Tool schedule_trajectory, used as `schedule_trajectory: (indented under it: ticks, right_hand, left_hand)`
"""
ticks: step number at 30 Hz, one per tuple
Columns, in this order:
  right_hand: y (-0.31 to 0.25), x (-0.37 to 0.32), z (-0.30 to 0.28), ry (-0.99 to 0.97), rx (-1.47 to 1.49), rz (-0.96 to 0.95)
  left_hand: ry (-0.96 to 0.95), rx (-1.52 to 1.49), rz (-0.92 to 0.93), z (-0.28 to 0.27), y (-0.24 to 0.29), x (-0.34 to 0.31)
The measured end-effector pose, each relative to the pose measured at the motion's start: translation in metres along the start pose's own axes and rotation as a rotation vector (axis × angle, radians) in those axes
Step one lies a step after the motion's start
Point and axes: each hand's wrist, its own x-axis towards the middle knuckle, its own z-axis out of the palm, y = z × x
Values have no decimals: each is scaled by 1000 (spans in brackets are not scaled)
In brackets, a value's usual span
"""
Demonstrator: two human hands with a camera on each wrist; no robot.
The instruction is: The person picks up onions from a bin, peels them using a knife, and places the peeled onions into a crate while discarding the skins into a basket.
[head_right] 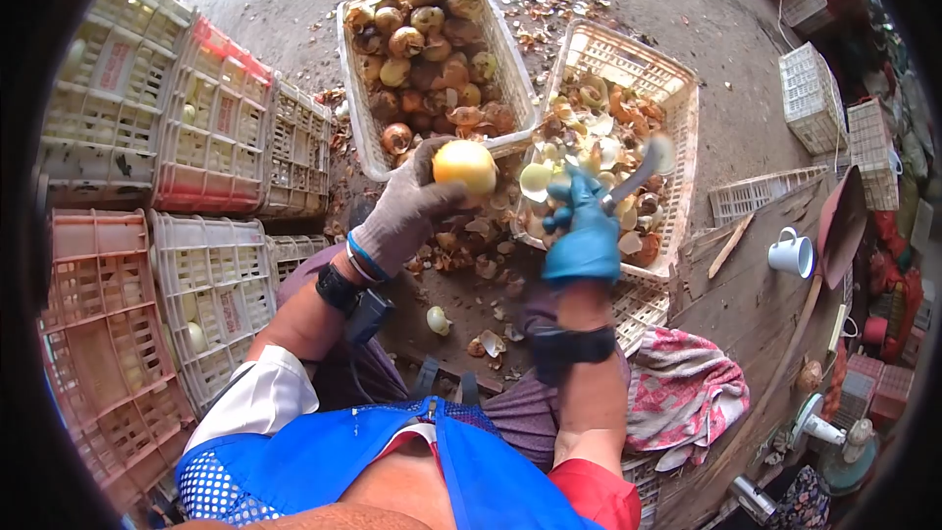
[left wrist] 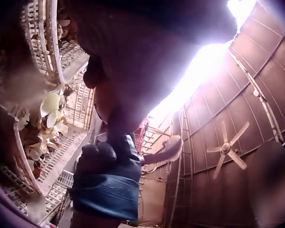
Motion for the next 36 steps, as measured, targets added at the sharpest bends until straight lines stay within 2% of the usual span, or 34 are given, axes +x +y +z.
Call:
schedule_trajectory:
  ticks: [2, 4, 8, 9, 12, 18, 21, 24, 27, 30, 33, 36]
  right_hand:
    - [3, 1, -12, -130, -174, 207]
    - [10, -7, -1, -235, -367, 28]
    - [33, -23, 12, -283, -539, -258]
    - [31, -24, 11, -304, -593, -282]
    - [32, -23, 8, -311, -790, -507]
    - [27, -26, 10, -275, -900, -623]
    - [24, -27, 11, -254, -939, -611]
    - [30, -22, 8, -234, -951, -704]
    - [23, -27, 8, -258, -999, -517]
    - [34, -21, 2, -272, -948, -604]
    - [34, -17, 0, -226, -1027, -784]
    - [17, -21, 1, -209, -1202, -930]
  left_hand:
    - [-58, -169, -29, -2, 3, -1]
    - [-100, -374, -53, -11, -8, 4]
    - [-101, -390, -45, -14, -7, 4]
    - [-92, -388, -26, -11, -5, 2]
    - [-215, -396, 28, -9, -1, 4]
    - [-200, -368, 52, -5, 3, 2]
    - [-179, -385, 60, -4, 4, 2]
    - [-162, -419, 77, -2, 6, 1]
    - [-104, -258, 188, -4, 0, 7]
    - [-19, 52, 290, -14, 2, 8]
    - [-34, -6, 303, -8, 6, 6]
    - [-90, -430, 9, 2, 13, -5]
